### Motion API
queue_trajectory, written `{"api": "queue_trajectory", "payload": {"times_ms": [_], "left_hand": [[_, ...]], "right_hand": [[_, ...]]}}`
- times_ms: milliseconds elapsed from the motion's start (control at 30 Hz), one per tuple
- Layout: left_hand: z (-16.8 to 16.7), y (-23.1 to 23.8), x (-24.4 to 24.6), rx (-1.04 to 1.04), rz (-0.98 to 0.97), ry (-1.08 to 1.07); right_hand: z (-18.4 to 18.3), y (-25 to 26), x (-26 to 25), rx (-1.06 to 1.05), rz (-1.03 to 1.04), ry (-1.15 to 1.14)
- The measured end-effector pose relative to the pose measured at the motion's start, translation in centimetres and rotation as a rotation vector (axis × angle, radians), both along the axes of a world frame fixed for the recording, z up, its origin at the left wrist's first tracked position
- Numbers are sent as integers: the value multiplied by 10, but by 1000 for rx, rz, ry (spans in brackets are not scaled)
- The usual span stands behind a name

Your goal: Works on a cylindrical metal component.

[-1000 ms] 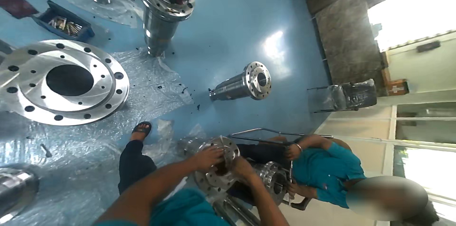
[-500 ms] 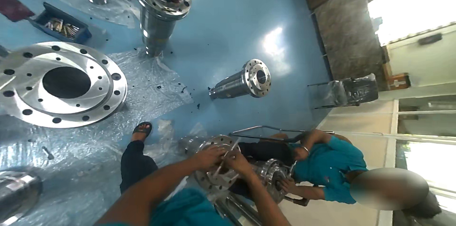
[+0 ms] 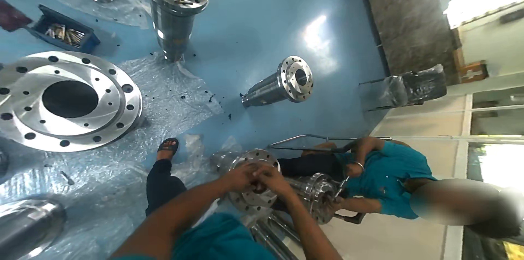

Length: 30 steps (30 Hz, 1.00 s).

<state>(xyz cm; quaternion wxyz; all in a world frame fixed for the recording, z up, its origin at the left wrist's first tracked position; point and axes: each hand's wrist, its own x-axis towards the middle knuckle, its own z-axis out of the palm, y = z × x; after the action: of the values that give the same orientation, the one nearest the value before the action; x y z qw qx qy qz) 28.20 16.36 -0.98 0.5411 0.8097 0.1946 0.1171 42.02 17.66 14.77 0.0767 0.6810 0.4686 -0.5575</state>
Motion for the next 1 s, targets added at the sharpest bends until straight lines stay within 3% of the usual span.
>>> {"api": "queue_trajectory", "payload": {"times_ms": [67, 133, 233, 333, 433, 467, 533, 600, 633, 733, 833, 900, 1000], "left_hand": [[-1, 0, 0, -14, -6, -28], [5, 4, 1, 30, -54, 31], [7, 5, 1, 26, -60, 57], [4, 4, 1, 18, -61, 33], [-1, 2, 1, -5, 10, -31], [0, 2, 1, -8, -6, -38], [5, 5, 2, 21, -54, 33], [5, 5, 2, 40, -61, 58], [5, 6, 2, 23, -70, 67], [8, 6, 1, -30, -80, 71], [1, 2, -1, -66, -14, 0], [3, 3, 2, -16, -74, 12], [6, 4, 4, 22, -110, 47]], "right_hand": [[10, 1, -5, -265, 160, 5], [14, 3, -4, -460, 290, -243], [8, 7, 11, -305, 146, -466], [5, 10, 8, -54, -73, -186], [12, 6, -4, -182, 40, 80], [17, 7, -6, -291, 113, 50], [21, 10, -7, -452, 257, -242], [16, 16, -1, -400, 244, -494], [15, 19, 2, -314, 188, -515], [6, 12, 3, -94, 59, -203], [10, 5, -5, -229, 160, 55], [20, 10, -3, -389, 225, -102], [20, 21, 8, -397, 254, -448]]}}
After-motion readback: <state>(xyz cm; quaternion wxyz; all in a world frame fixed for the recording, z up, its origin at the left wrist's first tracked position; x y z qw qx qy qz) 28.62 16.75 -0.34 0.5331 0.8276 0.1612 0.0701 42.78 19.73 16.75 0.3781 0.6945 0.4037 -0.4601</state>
